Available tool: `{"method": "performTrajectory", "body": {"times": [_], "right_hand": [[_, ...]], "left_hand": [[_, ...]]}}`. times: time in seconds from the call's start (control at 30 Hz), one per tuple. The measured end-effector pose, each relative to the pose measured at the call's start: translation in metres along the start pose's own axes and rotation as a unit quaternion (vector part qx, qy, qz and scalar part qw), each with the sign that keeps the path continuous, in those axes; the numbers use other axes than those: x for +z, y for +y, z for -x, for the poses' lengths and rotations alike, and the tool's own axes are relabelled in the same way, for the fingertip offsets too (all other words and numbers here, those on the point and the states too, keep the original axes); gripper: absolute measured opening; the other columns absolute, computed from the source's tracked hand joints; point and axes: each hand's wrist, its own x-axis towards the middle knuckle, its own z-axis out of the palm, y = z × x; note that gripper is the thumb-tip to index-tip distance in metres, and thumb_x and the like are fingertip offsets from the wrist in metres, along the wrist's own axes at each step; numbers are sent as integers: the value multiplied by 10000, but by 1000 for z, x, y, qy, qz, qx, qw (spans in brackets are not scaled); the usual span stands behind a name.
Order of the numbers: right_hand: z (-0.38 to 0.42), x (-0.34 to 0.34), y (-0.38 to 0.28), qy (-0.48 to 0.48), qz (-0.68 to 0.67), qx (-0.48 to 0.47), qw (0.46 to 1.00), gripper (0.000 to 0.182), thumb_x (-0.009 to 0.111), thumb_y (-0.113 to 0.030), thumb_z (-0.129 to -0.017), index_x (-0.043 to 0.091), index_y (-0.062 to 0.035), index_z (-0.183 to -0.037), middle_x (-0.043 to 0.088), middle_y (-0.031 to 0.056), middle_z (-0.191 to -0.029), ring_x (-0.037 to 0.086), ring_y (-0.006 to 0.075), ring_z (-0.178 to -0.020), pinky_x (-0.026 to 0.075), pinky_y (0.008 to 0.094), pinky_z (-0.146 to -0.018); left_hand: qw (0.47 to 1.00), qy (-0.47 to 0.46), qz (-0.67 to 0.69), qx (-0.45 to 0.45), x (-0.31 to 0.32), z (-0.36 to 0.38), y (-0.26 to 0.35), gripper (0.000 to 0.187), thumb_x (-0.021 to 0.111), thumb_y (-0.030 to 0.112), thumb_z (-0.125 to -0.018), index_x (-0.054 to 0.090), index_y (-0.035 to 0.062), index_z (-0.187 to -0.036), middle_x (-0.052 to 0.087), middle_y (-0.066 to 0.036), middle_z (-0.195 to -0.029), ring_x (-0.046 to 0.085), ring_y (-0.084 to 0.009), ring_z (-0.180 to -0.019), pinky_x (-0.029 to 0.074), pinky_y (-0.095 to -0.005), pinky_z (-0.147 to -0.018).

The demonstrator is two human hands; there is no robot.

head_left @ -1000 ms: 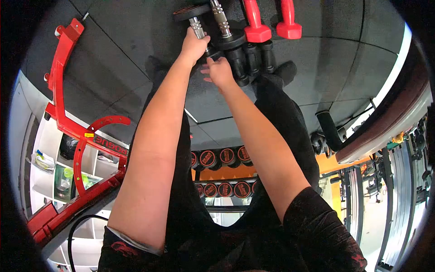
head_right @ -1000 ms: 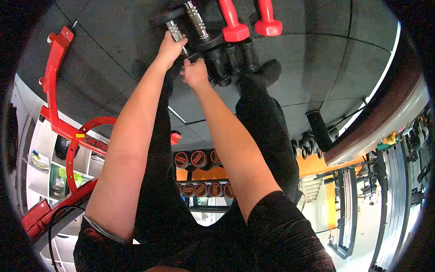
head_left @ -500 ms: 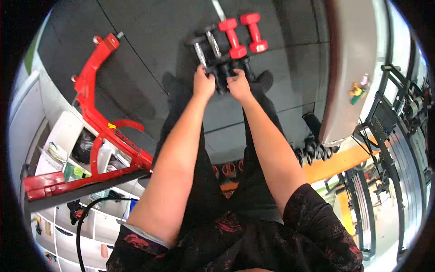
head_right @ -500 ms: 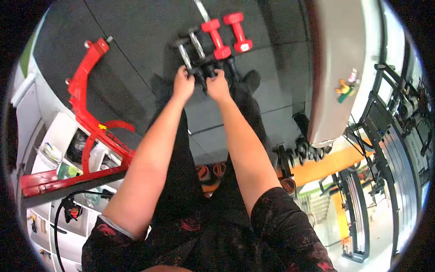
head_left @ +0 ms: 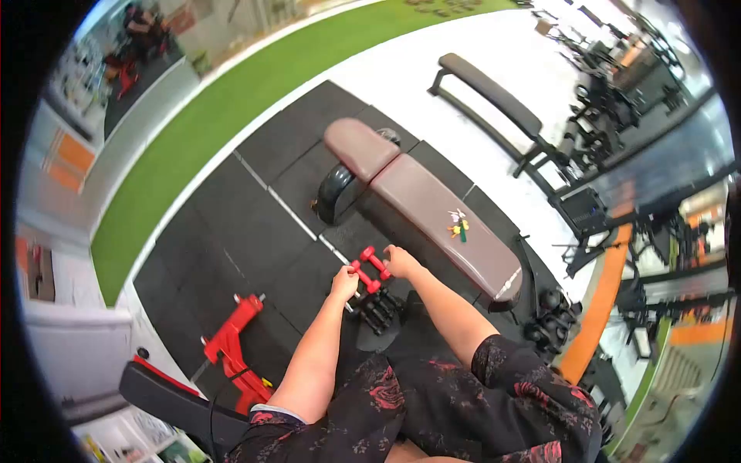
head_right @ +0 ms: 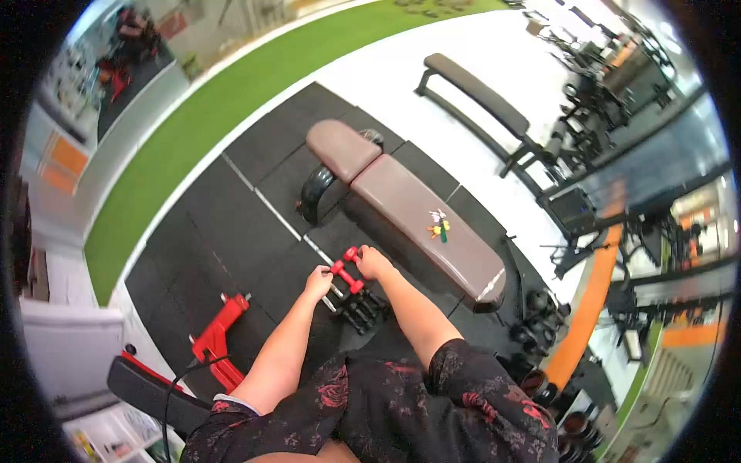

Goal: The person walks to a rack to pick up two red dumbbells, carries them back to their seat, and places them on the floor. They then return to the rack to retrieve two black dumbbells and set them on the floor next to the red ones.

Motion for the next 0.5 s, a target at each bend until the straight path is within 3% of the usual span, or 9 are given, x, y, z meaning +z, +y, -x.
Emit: {"method": "performTrajectory", "body": {"times": [0.07, 0.17, 0.2, 0.23, 0.3, 0.4, 0.43, 0.47, 0.5], "right_hand": [[31, -7, -24, 59, -75, 30, 995, 436, 700, -231, -901, 607, -21, -1272, 697, 209, -1149, 677, 348, -1106, 532, 441, -975], [85, 7, -52, 136, -226, 110, 958, 397, 684, -198, -904, 637, -28, -1260, 736, 164, -1086, 719, 276, -992, 567, 392, -891], [97, 25, -50, 141, -238, 107, 955, 382, 678, -180, -913, 636, -21, -1258, 733, 163, -1050, 722, 251, -974, 586, 388, -817], [108, 39, -52, 115, -310, 132, 935, 377, 677, -149, -919, 628, -11, -1267, 717, 165, -1043, 728, 247, -933, 603, 381, -751], [133, 56, -59, 130, -333, 94, 929, 363, 677, -115, -927, 618, 4, -1264, 702, 164, -1055, 730, 242, -845, 613, 377, -707], [168, 39, -73, 154, -354, 75, 919, 352, 688, -126, -934, 621, 18, -1249, 700, 155, -1062, 709, 217, -775, 609, 375, -693], [179, 30, -74, 164, -355, 70, 917, 352, 688, -126, -934, 621, 18, -1249, 700, 155, -1062, 709, 217, -775, 609, 375, -693], [194, 22, -73, 164, -358, 78, 916, 353, 689, -144, -935, 624, 15, -1244, 703, 148, -1052, 711, 212, -786, 600, 366, -676], [211, 17, -69, 163, -359, 82, 916, 355, 691, -162, -936, 627, 13, -1239, 706, 141, -1042, 713, 208, -797, 590, 357, -658]], "left_hand": [[993, 4, -72, 89, -16, 6, 0, 385, 648, 291, -957, 632, 12, -1221, 739, -198, -1107, 711, -318, -1079, 541, -406, -945], [985, -67, -117, 104, -36, 41, 14, 382, 675, 266, -932, 659, 5, -1210, 734, -194, -1143, 709, -302, -1094, 536, -402, -962], [985, -100, -89, 109, -31, 34, -2, 396, 680, 235, -917, 643, 0, -1233, 739, -174, -1113, 730, -276, -986, 567, -393, -881], [984, -153, -30, 84, -29, 34, -9, 467, 711, 276, -906, 617, 28, -1290, 723, -149, -1065, 707, -207, -776, 565, -344, -648], [975, -190, -84, 83, -41, 71, 23, 456, 706, 264, -909, 613, 39, -1295, 724, -148, -1068, 709, -203, -808, 556, -338, -634], [953, -154, -154, 213, -18, 56, 24, 399, 702, 183, -894, 635, 17, -1250, 734, -152, -1003, 714, -185, -866, 571, -326, -722], [944, -159, -167, 235, -15, 58, 27, 392, 699, 162, -892, 637, 6, -1246, 735, -160, -991, 719, -184, -880, 576, -324, -752], [949, -173, -154, 211, -7, 64, 29, 389, 660, 166, -886, 651, -2, -1237, 727, -162, -1089, 712, -259, -1005, 567, -389, -894], [948, -168, -156, 220, -3, 93, 44, 389, 660, 166, -886, 651, -2, -1237, 727, -162, -1089, 712, -259, -1005, 567, -389, -894]]}}
